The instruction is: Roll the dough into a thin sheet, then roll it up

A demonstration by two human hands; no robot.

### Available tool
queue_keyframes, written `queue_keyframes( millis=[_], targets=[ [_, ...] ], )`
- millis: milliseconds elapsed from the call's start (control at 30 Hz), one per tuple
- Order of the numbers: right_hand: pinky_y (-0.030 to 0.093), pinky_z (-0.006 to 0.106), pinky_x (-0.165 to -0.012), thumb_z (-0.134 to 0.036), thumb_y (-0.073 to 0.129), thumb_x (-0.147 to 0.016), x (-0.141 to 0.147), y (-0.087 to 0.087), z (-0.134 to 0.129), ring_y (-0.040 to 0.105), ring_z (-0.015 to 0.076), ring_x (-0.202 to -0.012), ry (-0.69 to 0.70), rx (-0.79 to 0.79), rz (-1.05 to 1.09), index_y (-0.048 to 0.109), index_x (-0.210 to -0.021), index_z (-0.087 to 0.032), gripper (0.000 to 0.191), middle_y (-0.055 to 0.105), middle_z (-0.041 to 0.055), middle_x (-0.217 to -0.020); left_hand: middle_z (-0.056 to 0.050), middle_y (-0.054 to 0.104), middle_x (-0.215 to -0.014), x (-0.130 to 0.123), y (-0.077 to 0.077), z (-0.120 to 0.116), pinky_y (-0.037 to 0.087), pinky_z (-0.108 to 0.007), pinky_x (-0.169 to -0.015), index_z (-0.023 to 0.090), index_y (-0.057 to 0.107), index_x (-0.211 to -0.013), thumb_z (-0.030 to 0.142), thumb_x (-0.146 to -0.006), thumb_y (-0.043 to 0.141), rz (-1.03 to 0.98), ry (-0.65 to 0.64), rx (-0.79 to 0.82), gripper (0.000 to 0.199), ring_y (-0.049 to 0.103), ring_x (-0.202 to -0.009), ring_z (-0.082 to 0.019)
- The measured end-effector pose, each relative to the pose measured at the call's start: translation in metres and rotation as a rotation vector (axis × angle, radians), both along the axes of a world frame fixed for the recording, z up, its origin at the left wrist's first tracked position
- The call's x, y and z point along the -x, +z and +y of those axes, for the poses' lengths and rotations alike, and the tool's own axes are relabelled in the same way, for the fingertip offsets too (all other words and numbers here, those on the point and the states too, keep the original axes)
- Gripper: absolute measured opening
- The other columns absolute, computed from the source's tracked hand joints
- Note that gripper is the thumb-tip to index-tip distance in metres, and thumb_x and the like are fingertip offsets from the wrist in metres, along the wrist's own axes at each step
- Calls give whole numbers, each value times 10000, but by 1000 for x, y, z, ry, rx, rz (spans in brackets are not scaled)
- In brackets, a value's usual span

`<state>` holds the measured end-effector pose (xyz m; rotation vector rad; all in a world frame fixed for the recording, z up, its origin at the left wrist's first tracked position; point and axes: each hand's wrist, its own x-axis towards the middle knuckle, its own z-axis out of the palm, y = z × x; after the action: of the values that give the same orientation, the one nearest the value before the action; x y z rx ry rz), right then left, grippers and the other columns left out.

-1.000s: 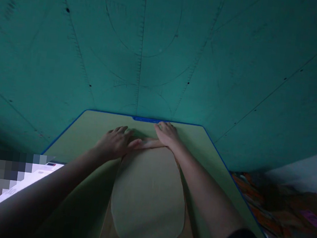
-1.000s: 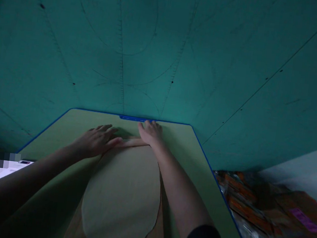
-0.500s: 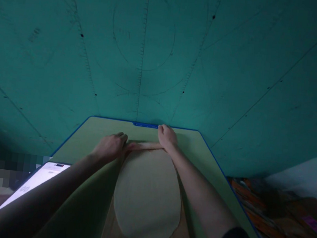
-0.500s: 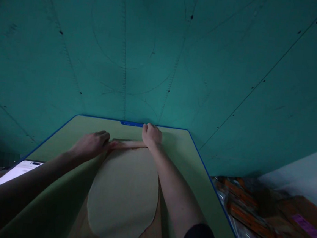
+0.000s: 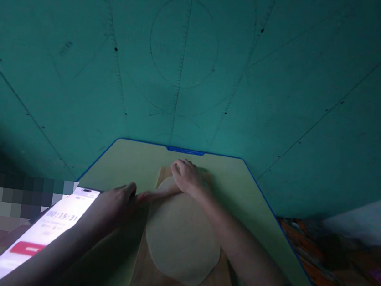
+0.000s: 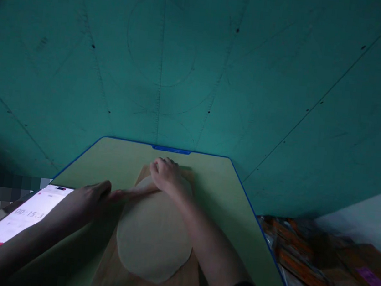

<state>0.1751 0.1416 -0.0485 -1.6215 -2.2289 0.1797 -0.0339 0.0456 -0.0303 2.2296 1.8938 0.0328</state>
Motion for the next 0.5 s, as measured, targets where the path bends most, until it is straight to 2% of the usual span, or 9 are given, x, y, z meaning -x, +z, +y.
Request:
queue_keyframes(
  millis=[167,367,433,500],
  targets=[
    [428,351,-955,-293,426,-1024,5,-1,14,603,224,-1115,12,29,-31,678,-1084,-206,273,685,102,-1175,-108,720,-972,1,-9,-2,418,-315,-598,204,584,-1043,481,-1001,374,26,-82,-80,350,721,-773,-275],
    [434,342,-944,-246,364,-1028,16,-1,40,607,221,-1087,-53,34,-17,673,-1068,-206,315,682,105,-1136,-148,720,-1088,6,-10,4,412,-316,-568,188,599,-1164,423,-1006,367,108,-69,-87,366,725,-784,-282],
    [433,344,-938,-228,351,-1023,21,1,48,610,228,-1076,-71,23,7,678,-1041,-199,329,687,115,-1127,-144,728,-1073,5,-8,6,403,-302,-558,191,606,-1154,420,-1002,381,121,-62,-90,355,722,-773,-269],
    [435,345,-928,-214,359,-1015,25,3,51,619,233,-1059,-78,10,42,684,-1016,-194,326,697,120,-1113,-119,742,-965,5,-4,8,381,-284,-550,197,616,-1079,417,-1004,398,138,-69,-46,319,716,-735,-251]
  ],
)
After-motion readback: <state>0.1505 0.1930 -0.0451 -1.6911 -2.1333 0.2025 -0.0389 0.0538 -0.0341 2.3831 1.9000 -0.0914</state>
